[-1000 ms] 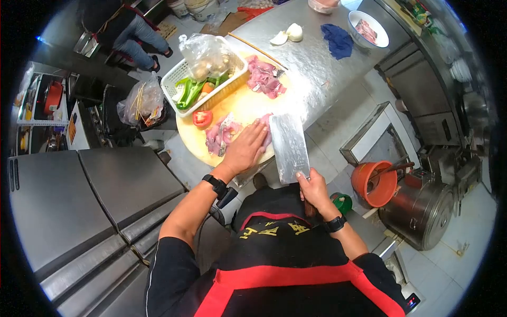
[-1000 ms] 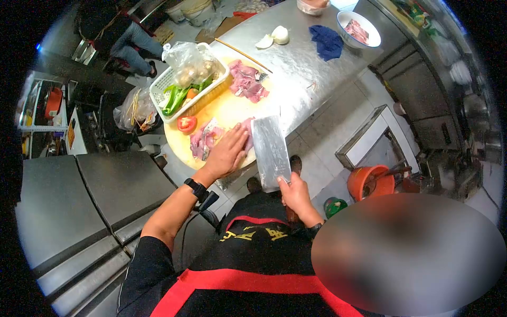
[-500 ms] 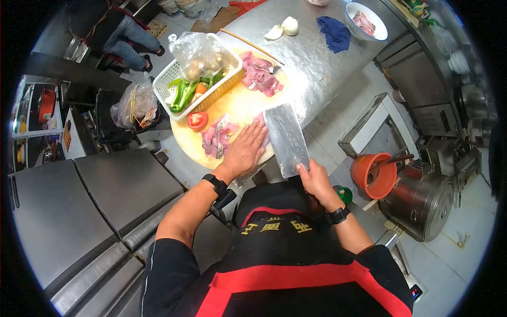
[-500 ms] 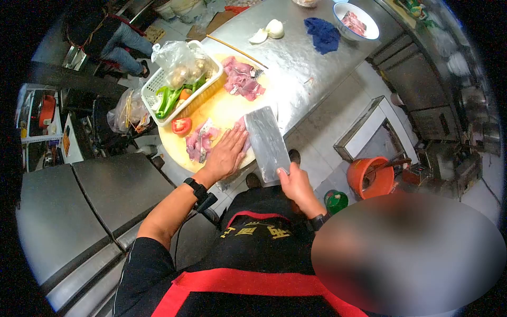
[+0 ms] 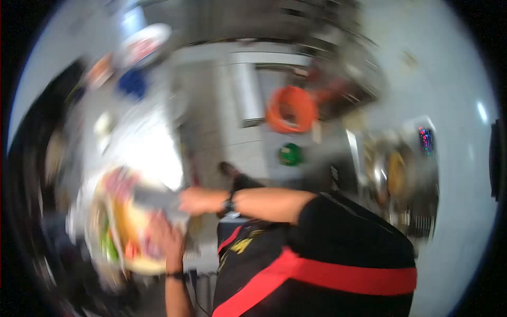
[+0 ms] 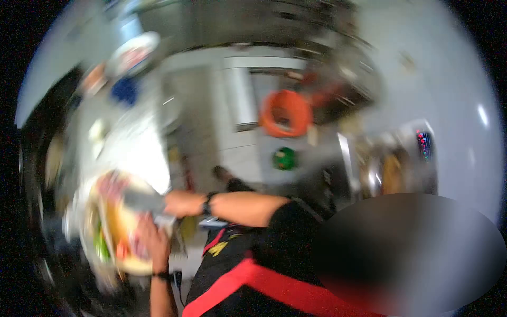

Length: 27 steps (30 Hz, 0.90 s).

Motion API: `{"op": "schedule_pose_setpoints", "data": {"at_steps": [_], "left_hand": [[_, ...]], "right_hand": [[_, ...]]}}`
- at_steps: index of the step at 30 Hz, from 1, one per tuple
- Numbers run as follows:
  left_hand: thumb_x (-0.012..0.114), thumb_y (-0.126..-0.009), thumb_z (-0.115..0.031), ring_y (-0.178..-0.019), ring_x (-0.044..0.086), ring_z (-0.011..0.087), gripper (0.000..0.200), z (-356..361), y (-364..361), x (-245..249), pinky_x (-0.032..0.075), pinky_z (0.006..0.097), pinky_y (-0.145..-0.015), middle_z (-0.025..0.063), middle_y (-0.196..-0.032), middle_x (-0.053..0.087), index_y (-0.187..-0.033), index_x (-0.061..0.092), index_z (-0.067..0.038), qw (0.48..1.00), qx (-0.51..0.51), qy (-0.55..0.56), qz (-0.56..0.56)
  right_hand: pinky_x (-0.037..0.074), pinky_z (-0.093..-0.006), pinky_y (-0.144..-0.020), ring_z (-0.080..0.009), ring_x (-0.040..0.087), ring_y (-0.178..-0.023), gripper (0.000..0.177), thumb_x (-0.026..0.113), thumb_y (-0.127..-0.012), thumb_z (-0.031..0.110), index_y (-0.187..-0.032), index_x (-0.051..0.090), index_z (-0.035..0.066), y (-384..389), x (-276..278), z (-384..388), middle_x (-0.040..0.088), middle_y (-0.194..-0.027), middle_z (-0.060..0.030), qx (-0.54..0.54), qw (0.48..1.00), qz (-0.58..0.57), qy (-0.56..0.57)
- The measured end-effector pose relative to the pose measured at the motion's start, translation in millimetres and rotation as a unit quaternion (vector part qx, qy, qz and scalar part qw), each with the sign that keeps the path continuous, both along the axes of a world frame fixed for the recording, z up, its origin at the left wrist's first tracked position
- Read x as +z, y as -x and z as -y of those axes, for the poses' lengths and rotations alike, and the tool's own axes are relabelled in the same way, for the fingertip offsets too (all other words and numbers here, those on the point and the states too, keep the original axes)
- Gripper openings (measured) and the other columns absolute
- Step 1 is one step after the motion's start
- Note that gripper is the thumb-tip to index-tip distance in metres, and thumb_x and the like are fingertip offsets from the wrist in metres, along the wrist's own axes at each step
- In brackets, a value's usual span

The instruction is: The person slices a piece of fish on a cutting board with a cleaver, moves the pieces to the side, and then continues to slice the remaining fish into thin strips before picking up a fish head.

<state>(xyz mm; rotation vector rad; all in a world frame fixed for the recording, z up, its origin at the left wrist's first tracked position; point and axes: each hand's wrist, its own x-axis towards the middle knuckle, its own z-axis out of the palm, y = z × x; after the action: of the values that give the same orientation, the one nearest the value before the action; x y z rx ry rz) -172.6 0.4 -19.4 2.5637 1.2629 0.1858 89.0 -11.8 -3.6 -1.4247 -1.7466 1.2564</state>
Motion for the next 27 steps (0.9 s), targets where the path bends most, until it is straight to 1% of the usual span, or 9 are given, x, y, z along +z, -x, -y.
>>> {"op": "schedule_pose_setpoints", "data": {"at_steps": [1, 4, 11, 15, 17, 18, 19, 21, 27], "left_hand": [[0.046, -0.103, -0.024, -0.154, 0.019, 0.0436, 0.060, 6, 2, 7, 0.016, 0.0529, -0.125, 0.0280, -0.165, 0.021, -0.159, 0.033, -0.006, 0.997, -0.003, 0.012, -0.070], [0.033, -0.109, -0.034, -0.153, 0.018, 0.0476, 0.059, 0, -2, -2, 0.017, 0.0545, -0.125, 0.0310, -0.164, 0.020, -0.158, 0.032, -0.002, 0.992, -0.065, -0.080, -0.078], [0.024, -0.110, -0.035, -0.153, 0.017, 0.0462, 0.059, -5, -8, 3, 0.016, 0.0547, -0.125, 0.0292, -0.165, 0.020, -0.159, 0.030, -0.002, 0.992, -0.076, -0.069, -0.076], [0.042, -0.104, -0.022, -0.154, 0.019, 0.0423, 0.059, -4, -1, 6, 0.015, 0.0516, -0.125, 0.0253, -0.165, 0.026, -0.158, 0.031, 0.000, 0.997, -0.028, 0.009, -0.077], [0.047, -0.102, -0.022, -0.153, 0.022, 0.0414, 0.060, 0, 12, -17, 0.016, 0.0521, -0.125, 0.0221, -0.163, 0.032, -0.155, 0.036, 0.002, 0.999, -0.006, 0.027, 0.040], [0.056, -0.097, -0.013, -0.155, 0.021, 0.0376, 0.063, 1, -1, -3, 0.014, 0.0488, -0.126, 0.0208, -0.166, 0.026, -0.156, 0.037, -0.001, 0.952, 0.032, 0.190, 0.237], [0.053, -0.098, -0.020, -0.152, 0.027, 0.0423, 0.062, 0, -5, 15, 0.019, 0.0503, -0.125, 0.0240, -0.160, 0.036, -0.154, 0.038, 0.002, 0.999, -0.021, 0.022, 0.045], [0.058, -0.095, -0.017, -0.148, 0.030, 0.0462, 0.063, -3, -11, 23, 0.023, 0.0521, -0.123, 0.0293, -0.156, 0.037, -0.154, 0.040, -0.001, 0.999, 0.013, -0.002, 0.041], [0.055, -0.098, -0.019, -0.151, 0.027, 0.0434, 0.058, -3, -8, 9, 0.021, 0.0546, -0.123, 0.0260, -0.160, 0.033, -0.153, 0.042, -0.004, 0.999, 0.021, -0.023, 0.036]], "right_hand": [[0.051, -0.0495, -0.062, -0.0403, 0.065, -0.069, 0.032, 0.062, -0.093, 0.027, -0.088, 0.068, -0.004, 6, -4, 3, 0.067, -0.081, -0.0276, -0.001, 0.998, 0.006, 0.066], [0.055, -0.0494, -0.069, -0.0390, 0.071, -0.079, 0.033, 0.067, -0.085, 0.026, -0.086, 0.071, -0.007, 4, 12, 12, 0.071, -0.085, -0.0257, -0.075, 0.991, 0.034, 0.104], [0.056, -0.0519, -0.073, -0.0427, 0.071, -0.085, 0.039, 0.067, -0.089, 0.029, -0.095, 0.072, -0.009, -20, 8, 47, 0.072, -0.093, -0.0282, -0.041, 0.993, 0.050, 0.102], [0.054, -0.0490, -0.065, -0.0373, 0.068, -0.072, 0.037, 0.064, -0.091, 0.029, -0.092, 0.069, -0.007, -17, 14, 39, 0.068, -0.081, -0.0257, -0.046, 0.995, 0.037, 0.077], [0.045, -0.0471, -0.055, -0.0292, 0.057, -0.058, 0.037, 0.061, -0.092, 0.029, -0.085, 0.067, -0.006, -13, 6, 22, 0.061, -0.068, -0.0236, -0.014, 0.995, -0.072, 0.064], [0.042, -0.0477, -0.053, -0.0289, 0.052, -0.056, 0.038, 0.061, -0.092, 0.029, -0.081, 0.064, -0.007, -10, 20, 13, 0.059, -0.066, -0.0235, -0.031, 0.995, -0.096, 0.023], [0.047, -0.0481, -0.057, -0.0316, 0.060, -0.060, 0.039, 0.062, -0.093, 0.031, -0.085, 0.067, -0.007, 1, 9, -5, 0.063, -0.072, -0.0259, -0.003, 0.999, -0.006, 0.042], [0.055, -0.0504, -0.073, -0.0431, 0.071, -0.086, 0.035, 0.064, -0.093, 0.028, -0.104, 0.070, -0.005, 22, -23, -22, 0.068, -0.092, -0.0317, -0.007, 0.997, 0.037, 0.070], [0.054, -0.0507, -0.075, -0.0498, 0.067, -0.090, 0.042, 0.066, -0.095, 0.036, -0.099, 0.064, -0.005, -20, 19, 17, 0.067, -0.094, -0.0325, 0.019, 0.987, 0.144, 0.063]]}}
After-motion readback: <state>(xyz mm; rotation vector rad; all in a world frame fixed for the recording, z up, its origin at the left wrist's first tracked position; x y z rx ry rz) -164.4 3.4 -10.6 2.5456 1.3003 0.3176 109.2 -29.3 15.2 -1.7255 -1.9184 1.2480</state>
